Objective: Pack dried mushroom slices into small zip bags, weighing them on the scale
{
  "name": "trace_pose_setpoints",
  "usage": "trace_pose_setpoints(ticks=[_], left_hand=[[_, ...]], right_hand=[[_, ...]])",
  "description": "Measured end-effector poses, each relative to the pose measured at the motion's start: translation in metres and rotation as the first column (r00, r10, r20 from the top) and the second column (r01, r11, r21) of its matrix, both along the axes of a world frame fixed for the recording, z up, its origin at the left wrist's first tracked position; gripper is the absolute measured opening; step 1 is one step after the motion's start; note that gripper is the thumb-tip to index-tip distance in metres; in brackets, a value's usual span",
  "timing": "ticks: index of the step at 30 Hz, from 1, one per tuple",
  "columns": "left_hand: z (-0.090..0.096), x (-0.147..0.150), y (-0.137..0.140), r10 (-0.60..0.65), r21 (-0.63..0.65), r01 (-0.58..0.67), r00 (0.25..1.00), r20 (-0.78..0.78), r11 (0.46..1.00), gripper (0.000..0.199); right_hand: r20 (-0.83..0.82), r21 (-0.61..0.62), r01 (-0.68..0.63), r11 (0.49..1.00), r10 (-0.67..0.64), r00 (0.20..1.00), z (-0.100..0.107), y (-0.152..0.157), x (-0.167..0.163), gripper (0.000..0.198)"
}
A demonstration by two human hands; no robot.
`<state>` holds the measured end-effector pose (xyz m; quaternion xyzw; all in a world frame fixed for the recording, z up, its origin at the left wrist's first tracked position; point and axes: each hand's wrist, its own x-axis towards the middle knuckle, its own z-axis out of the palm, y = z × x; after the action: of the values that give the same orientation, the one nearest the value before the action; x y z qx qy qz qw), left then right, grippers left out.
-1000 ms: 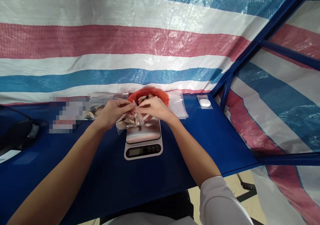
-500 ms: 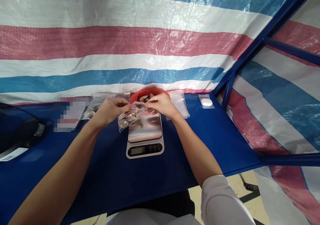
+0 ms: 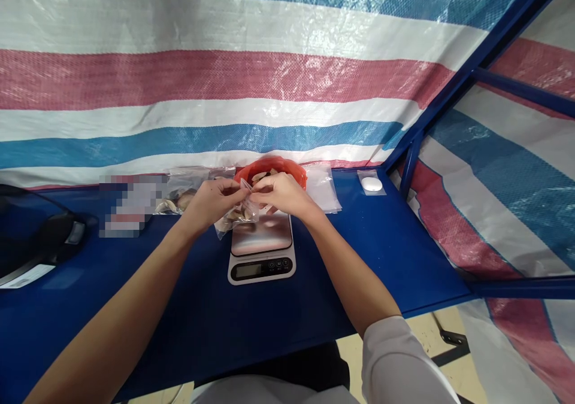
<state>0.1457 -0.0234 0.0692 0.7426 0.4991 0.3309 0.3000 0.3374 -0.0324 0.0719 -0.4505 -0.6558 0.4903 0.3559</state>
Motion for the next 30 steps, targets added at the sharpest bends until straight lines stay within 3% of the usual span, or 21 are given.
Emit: trace_pose_setpoints(ticks=[9, 13, 18, 23, 30], left_hand=[[0.018, -0.023, 0.001, 0.051, -0.093, -0.063, 0.991, -0.127, 0.994, 0.026], [0.023, -0.036, 0.004, 0.055, -0.058, -0.069, 0.973, -0.226, 0.996, 0.022], [0.025, -0.036, 0.004, -0.02, -0.052, 0.005, 0.959, -0.281, 0.999, 0.022], [0.019, -0.034, 0.003, -0.141, 0.041, 0.151, 0.975, -0.173, 0.988, 0.039], [0.007, -0.032, 0.004, -0.248, 0.095, 0.274, 0.943, -0.223, 0.957, 0.076]], right_hand=[[-0.017, -0.114, 0.076, 0.991, -0.079, 0.997, 0.006, -0.003, 0.006, 0.002], [-0.023, -0.134, 0.078, 0.988, -0.082, 0.996, 0.006, -0.002, 0.01, 0.003], [-0.019, -0.121, 0.05, 0.991, -0.053, 0.998, 0.001, 0.001, 0.012, 0.004], [0.0, -0.072, 0.001, 0.997, -0.001, 1.0, 0.0, 0.003, 0.015, 0.013], [0.007, -0.049, -0.008, 0.999, 0.009, 1.0, 0.004, 0.003, 0.015, 0.016]])
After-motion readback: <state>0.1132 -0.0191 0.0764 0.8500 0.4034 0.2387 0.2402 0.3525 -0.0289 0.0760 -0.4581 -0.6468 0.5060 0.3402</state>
